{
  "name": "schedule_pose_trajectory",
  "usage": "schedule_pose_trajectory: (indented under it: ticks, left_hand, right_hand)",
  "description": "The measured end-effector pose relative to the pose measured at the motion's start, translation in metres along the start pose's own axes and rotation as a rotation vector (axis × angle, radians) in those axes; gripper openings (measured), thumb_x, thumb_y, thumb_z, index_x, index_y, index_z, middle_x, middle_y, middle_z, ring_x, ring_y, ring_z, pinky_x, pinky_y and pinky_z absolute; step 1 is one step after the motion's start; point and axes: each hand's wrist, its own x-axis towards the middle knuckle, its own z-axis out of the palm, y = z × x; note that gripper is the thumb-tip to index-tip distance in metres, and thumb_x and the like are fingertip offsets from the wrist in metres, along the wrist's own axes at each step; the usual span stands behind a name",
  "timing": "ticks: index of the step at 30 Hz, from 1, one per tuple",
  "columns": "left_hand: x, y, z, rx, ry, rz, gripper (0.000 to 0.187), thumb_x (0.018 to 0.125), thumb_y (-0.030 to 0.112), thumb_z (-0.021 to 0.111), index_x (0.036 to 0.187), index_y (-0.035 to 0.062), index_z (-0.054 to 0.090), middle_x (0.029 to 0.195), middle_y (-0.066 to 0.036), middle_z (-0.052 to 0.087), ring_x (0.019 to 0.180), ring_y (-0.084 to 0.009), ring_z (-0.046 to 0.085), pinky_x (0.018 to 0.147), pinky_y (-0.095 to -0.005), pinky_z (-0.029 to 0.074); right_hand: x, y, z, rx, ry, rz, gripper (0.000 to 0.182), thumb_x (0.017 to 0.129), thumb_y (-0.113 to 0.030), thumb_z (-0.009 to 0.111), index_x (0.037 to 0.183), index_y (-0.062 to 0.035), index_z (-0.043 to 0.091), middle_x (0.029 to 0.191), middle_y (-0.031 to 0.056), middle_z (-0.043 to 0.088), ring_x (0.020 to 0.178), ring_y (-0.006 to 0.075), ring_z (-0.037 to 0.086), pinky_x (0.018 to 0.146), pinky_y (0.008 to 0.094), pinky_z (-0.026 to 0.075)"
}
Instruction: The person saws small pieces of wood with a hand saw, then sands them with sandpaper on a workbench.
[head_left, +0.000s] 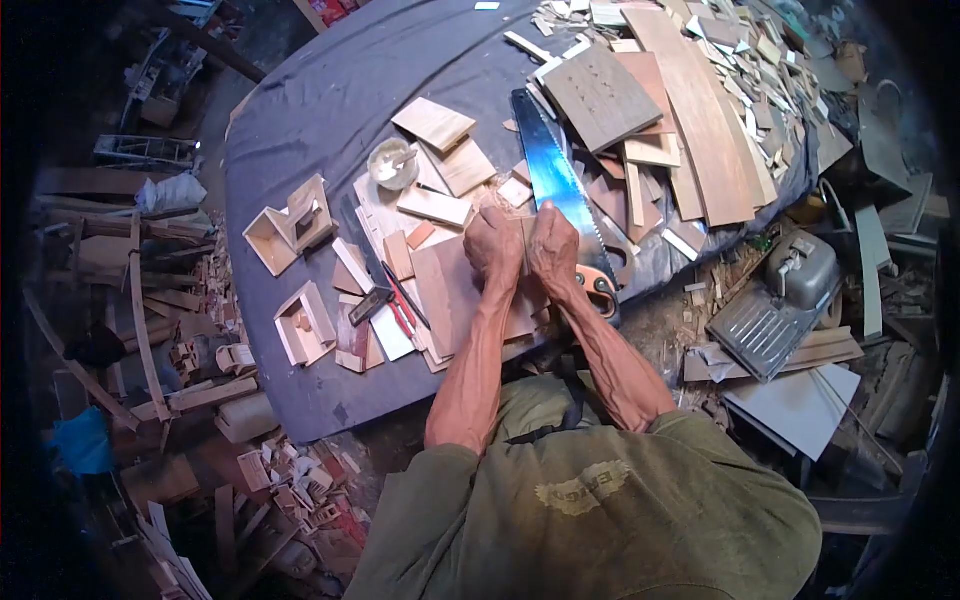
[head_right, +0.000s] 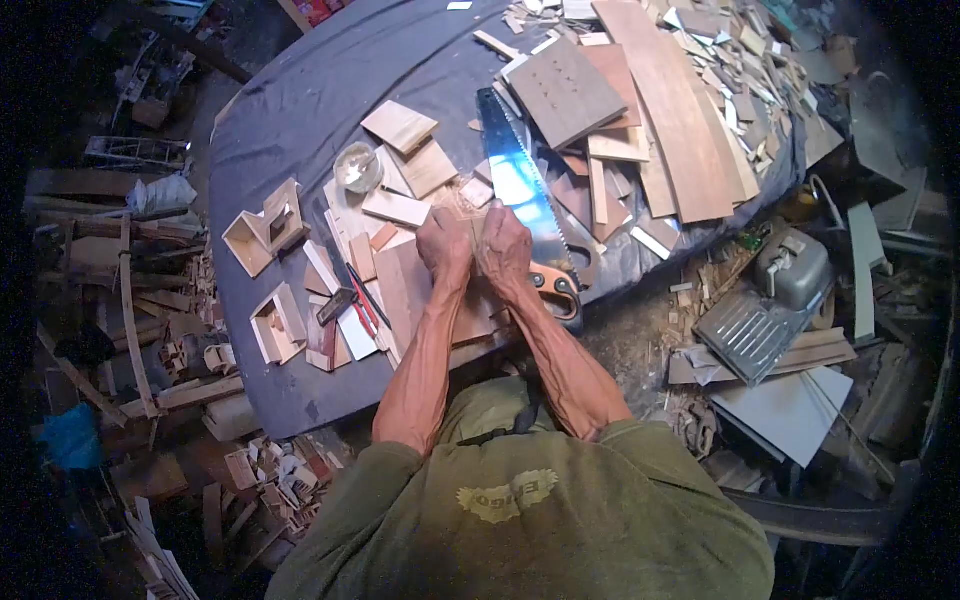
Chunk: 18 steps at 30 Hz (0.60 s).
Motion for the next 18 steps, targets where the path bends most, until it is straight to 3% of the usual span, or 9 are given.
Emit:
schedule_pose_trajectory:
  ticks: [4, 8, 9, 10, 12, 13, 16, 17, 18]
  left_hand:
    - [0.014, -0.003, 0.000, -0.261, -0.139, 0.105, 0.044, 0.102, 0.034, 0.045, 0.096, -0.0052, 0.065, 0.091, -0.028, 0.068, 0.084, -0.0466, 0.064, 0.082, -0.0493, 0.051]
    - [-0.001, 0.000, -0.033, -0.304, -0.348, 0.433, 0.018, 0.097, 0.015, 0.057, 0.104, -0.0019, 0.059, 0.090, -0.015, 0.066, 0.080, -0.0283, 0.063, 0.079, -0.0379, 0.051]
    - [-0.011, 0.007, -0.048, -0.332, -0.384, 0.465, 0.017, 0.096, 0.010, 0.060, 0.108, -0.0008, 0.059, 0.091, -0.011, 0.066, 0.083, -0.0216, 0.062, 0.078, -0.0341, 0.051]
    - [-0.016, 0.010, -0.058, -0.362, -0.421, 0.500, 0.019, 0.094, 0.006, 0.062, 0.113, 0.0003, 0.058, 0.092, -0.007, 0.065, 0.085, -0.0149, 0.061, 0.077, -0.0304, 0.051]
    - [-0.021, 0.000, -0.063, -0.366, -0.375, 0.506, 0.019, 0.093, 0.002, 0.062, 0.111, -0.0004, 0.059, 0.095, -0.009, 0.066, 0.087, -0.0166, 0.062, 0.080, -0.0303, 0.051]
    - [-0.022, -0.006, -0.065, -0.369, -0.350, 0.506, 0.019, 0.092, 0.000, 0.062, 0.111, -0.0008, 0.059, 0.096, -0.009, 0.066, 0.089, -0.0175, 0.063, 0.081, -0.0302, 0.051]
    - [-0.023, -0.026, -0.069, -0.208, -0.142, 0.713, 0.019, 0.090, -0.006, 0.060, 0.108, 0.0002, 0.059, 0.100, -0.012, 0.067, 0.090, -0.0225, 0.066, 0.082, -0.0316, 0.051]
    - [-0.020, -0.041, -0.066, -0.167, -0.131, 0.741, 0.021, 0.084, -0.012, 0.058, 0.102, -0.0002, 0.058, 0.101, -0.015, 0.067, 0.092, -0.0315, 0.067, 0.086, -0.0369, 0.051]
    - [-0.022, -0.045, -0.068, -0.121, -0.087, 0.817, 0.022, 0.082, -0.013, 0.057, 0.101, -0.0003, 0.057, 0.100, -0.016, 0.066, 0.094, -0.0337, 0.066, 0.087, -0.0387, 0.051]
  right_hand:
    - [0.014, -0.003, -0.009, 0.030, -0.111, -0.005, 0.049, 0.108, -0.041, 0.039, 0.088, 0.0018, 0.054, 0.076, 0.0292, 0.057, 0.070, 0.0438, 0.056, 0.067, 0.0509, 0.044]
    - [0.032, -0.007, -0.029, 0.146, -0.192, -0.080, 0.048, 0.109, -0.043, 0.038, 0.091, 0.0003, 0.050, 0.074, 0.0227, 0.053, 0.066, 0.0352, 0.049, 0.066, 0.0473, 0.044]
    - [0.034, -0.008, -0.038, 0.120, -0.285, -0.040, 0.042, 0.108, -0.038, 0.043, 0.097, 0.0007, 0.055, 0.079, 0.0218, 0.059, 0.073, 0.0355, 0.056, 0.070, 0.0454, 0.046]
    - [0.035, -0.009, -0.044, 0.099, -0.235, -0.140, 0.040, 0.107, -0.037, 0.044, 0.101, 0.0006, 0.056, 0.082, 0.0214, 0.060, 0.077, 0.0355, 0.058, 0.072, 0.0446, 0.047]
    - [0.028, -0.007, -0.059, 0.048, -0.134, -0.335, 0.037, 0.106, -0.035, 0.047, 0.108, 0.0006, 0.059, 0.089, 0.0207, 0.064, 0.084, 0.0355, 0.062, 0.075, 0.0431, 0.049]
    - [0.022, -0.001, -0.078, -0.126, -0.218, -0.306, 0.030, 0.100, -0.025, 0.056, 0.117, -0.0005, 0.060, 0.101, 0.0207, 0.065, 0.095, 0.0373, 0.063, 0.082, 0.0444, 0.050]
    - [-0.008, 0.010, -0.127, -0.379, -0.457, -0.406, 0.029, 0.092, -0.017, 0.064, 0.117, -0.0018, 0.060, 0.108, 0.0193, 0.063, 0.098, 0.0367, 0.062, 0.085, 0.0473, 0.050]
    - [-0.023, 0.011, -0.137, -0.428, -0.487, -0.387, 0.033, 0.090, -0.016, 0.066, 0.119, -0.0025, 0.060, 0.108, 0.0183, 0.063, 0.099, 0.0368, 0.061, 0.086, 0.0465, 0.050]
    - [-0.039, 0.011, -0.146, -0.477, -0.516, -0.367, 0.038, 0.087, -0.015, 0.069, 0.122, -0.0032, 0.059, 0.107, 0.0173, 0.063, 0.100, 0.0369, 0.061, 0.087, 0.0458, 0.050]
